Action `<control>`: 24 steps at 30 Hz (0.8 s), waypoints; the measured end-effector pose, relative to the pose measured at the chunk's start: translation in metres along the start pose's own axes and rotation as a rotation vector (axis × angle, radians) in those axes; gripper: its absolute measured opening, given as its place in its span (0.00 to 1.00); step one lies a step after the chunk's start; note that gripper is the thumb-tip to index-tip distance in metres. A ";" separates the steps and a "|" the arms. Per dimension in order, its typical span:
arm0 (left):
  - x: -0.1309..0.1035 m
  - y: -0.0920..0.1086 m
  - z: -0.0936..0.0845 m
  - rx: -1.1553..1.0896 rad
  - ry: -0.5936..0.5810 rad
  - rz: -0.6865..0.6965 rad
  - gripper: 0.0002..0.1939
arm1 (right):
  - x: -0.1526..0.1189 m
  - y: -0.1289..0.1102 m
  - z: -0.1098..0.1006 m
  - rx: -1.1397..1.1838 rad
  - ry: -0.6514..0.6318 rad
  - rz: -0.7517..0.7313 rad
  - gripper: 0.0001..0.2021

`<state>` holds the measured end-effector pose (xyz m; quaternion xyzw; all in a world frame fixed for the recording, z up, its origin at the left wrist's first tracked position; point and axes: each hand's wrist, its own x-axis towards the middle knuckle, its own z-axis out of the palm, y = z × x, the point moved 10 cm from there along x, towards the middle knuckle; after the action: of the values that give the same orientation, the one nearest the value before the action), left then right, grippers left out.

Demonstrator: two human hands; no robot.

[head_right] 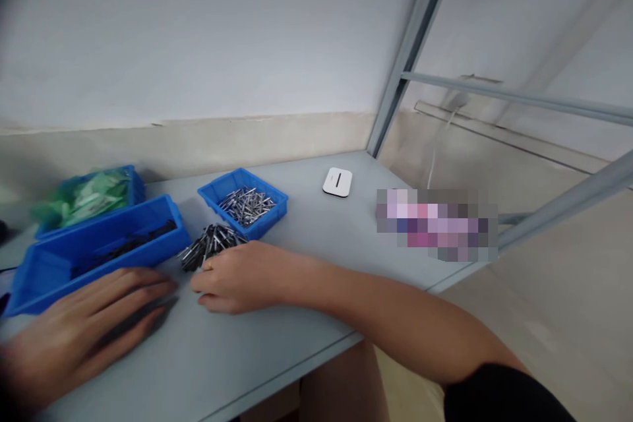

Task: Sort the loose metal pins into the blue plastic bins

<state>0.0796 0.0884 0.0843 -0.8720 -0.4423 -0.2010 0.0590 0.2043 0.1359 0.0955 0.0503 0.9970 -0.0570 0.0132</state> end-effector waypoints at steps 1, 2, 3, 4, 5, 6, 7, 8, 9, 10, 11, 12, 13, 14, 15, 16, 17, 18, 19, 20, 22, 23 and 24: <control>0.004 0.006 -0.001 0.024 0.035 0.044 0.14 | 0.000 0.000 0.000 -0.004 -0.006 0.001 0.14; 0.007 0.010 -0.001 0.049 0.056 0.075 0.15 | 0.000 0.000 0.000 -0.006 -0.012 0.002 0.14; 0.009 0.011 -0.002 0.070 0.077 0.089 0.16 | 0.001 0.000 0.000 -0.009 -0.018 0.004 0.14; 0.010 0.009 -0.003 0.085 0.095 0.074 0.17 | 0.001 0.000 0.000 -0.011 -0.023 0.005 0.14; 0.011 0.007 -0.003 0.090 0.091 0.059 0.18 | 0.001 0.000 0.000 -0.014 -0.027 0.004 0.15; 0.012 0.006 -0.001 0.087 0.077 0.047 0.19 | 0.000 0.000 0.000 -0.016 -0.027 0.002 0.15; 0.012 0.004 0.000 0.082 0.065 0.036 0.20 | 0.000 0.000 0.000 -0.017 -0.025 0.000 0.15; 0.013 0.004 0.000 0.081 0.057 0.031 0.20 | 0.000 0.000 -0.001 -0.017 -0.020 0.000 0.15; 0.014 0.006 0.000 0.085 0.057 0.033 0.20 | 0.000 0.000 -0.001 -0.014 -0.015 0.000 0.14; 0.014 0.008 -0.001 0.094 0.066 0.041 0.19 | 0.000 0.000 -0.001 -0.012 -0.011 0.001 0.14; 0.015 0.010 -0.003 0.105 0.082 0.050 0.19 | 0.000 0.000 -0.001 -0.011 -0.010 0.004 0.14; 0.016 0.011 -0.005 0.117 0.099 0.054 0.20 | 0.000 0.001 0.000 -0.012 -0.012 0.006 0.14; 0.016 0.012 -0.006 0.127 0.108 0.054 0.20 | 0.000 0.001 0.000 -0.015 -0.015 0.007 0.14; 0.016 0.012 -0.005 0.133 0.108 0.047 0.21 | 0.001 0.001 0.001 -0.017 -0.017 0.007 0.14; 0.017 0.010 -0.004 0.137 0.103 0.032 0.21 | 0.001 0.001 0.001 -0.020 -0.016 0.006 0.14; 0.016 0.007 -0.002 0.137 0.087 0.015 0.22 | 0.001 0.000 0.000 -0.021 -0.015 0.002 0.14; 0.016 0.005 0.000 0.133 0.070 -0.001 0.22 | 0.001 0.000 0.000 -0.022 -0.013 0.000 0.14; 0.016 0.003 0.002 0.127 0.058 -0.012 0.22 | 0.001 0.000 -0.001 -0.021 -0.009 -0.001 0.14; 0.016 0.001 0.003 0.117 0.052 -0.017 0.23 | 0.001 -0.001 -0.002 -0.020 -0.006 -0.001 0.13; 0.016 0.001 0.002 0.105 0.051 -0.018 0.22 | 0.001 -0.001 -0.002 -0.019 -0.003 0.000 0.13; 0.017 0.000 0.001 0.069 0.055 -0.020 0.22 | 0.000 -0.001 -0.003 -0.014 0.000 0.004 0.13; 0.017 -0.002 0.000 0.045 0.056 -0.032 0.23 | 0.000 -0.001 -0.003 -0.012 0.002 0.006 0.13; 0.017 -0.004 -0.001 0.018 0.048 -0.052 0.23 | 0.000 -0.001 -0.004 -0.010 0.003 0.006 0.13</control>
<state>0.0852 0.1035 0.0915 -0.8547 -0.4651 -0.2193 0.0719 0.2039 0.1357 0.0993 0.0534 0.9972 -0.0517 0.0119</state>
